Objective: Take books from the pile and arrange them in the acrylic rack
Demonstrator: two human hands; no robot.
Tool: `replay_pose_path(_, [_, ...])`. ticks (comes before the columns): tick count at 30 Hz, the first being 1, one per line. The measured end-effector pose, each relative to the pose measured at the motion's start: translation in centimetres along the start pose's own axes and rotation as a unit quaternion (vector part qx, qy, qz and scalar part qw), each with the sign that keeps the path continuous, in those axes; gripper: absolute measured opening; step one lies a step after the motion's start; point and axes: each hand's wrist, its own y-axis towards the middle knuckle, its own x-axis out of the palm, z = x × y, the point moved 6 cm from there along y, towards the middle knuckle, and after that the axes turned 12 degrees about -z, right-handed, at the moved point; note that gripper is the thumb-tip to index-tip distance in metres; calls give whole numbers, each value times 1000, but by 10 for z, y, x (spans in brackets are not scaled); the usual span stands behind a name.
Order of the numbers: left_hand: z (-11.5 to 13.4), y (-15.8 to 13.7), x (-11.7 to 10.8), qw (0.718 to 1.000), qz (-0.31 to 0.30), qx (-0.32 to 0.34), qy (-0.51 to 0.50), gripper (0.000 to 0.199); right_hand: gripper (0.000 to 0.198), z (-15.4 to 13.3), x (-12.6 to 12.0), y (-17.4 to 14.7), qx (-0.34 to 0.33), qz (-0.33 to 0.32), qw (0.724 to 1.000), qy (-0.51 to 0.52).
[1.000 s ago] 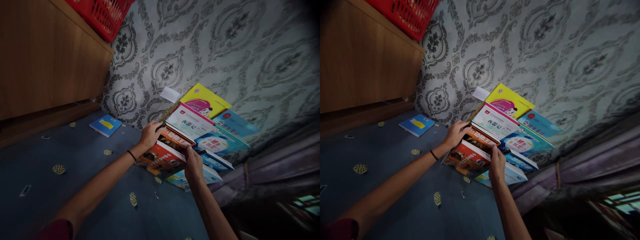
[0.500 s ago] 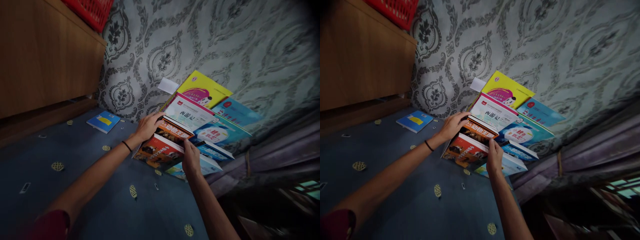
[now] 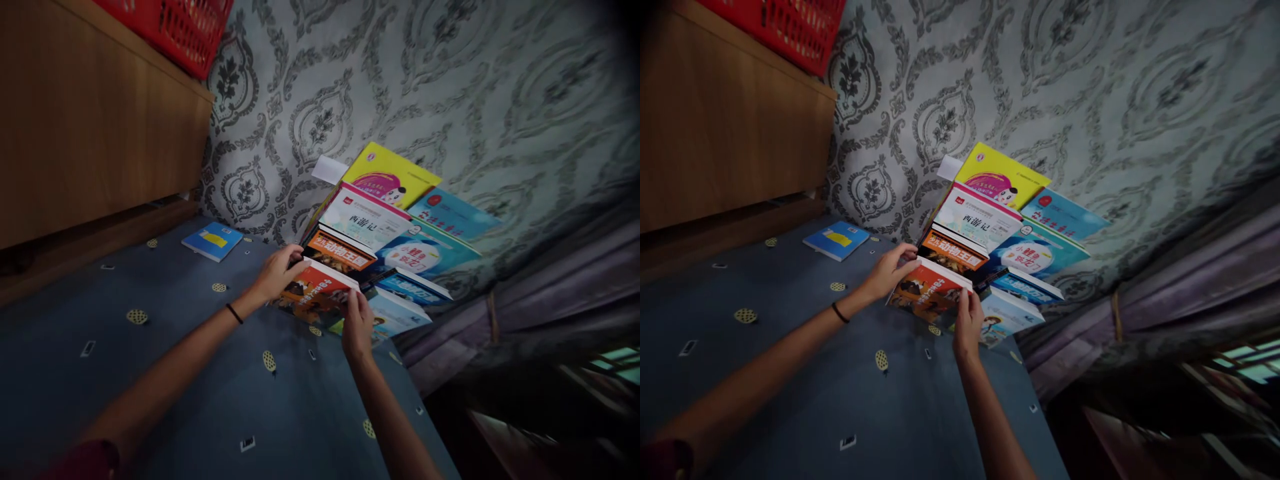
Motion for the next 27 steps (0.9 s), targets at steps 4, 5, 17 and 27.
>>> replay_pose_path(4, [0, -1, 16, 998, -8, -10, 61, 24, 61, -8, 8, -1, 3, -4, 1000, -6])
replay_pose_path(5, [0, -1, 18, 997, -2, -17, 71, 25, 61, -10, 9, -1, 5, 0, 1000, -13])
replay_pose_path(17, [4, -3, 19, 992, 3, -46, 118, 36, 66, -14, 10, 3, 8, 7, 999, -50])
replay_pose_path(27, [10, 0, 19, 993, 80, -29, 86, 35, 59, 1, 3, 20, 35, 70, 996, 49])
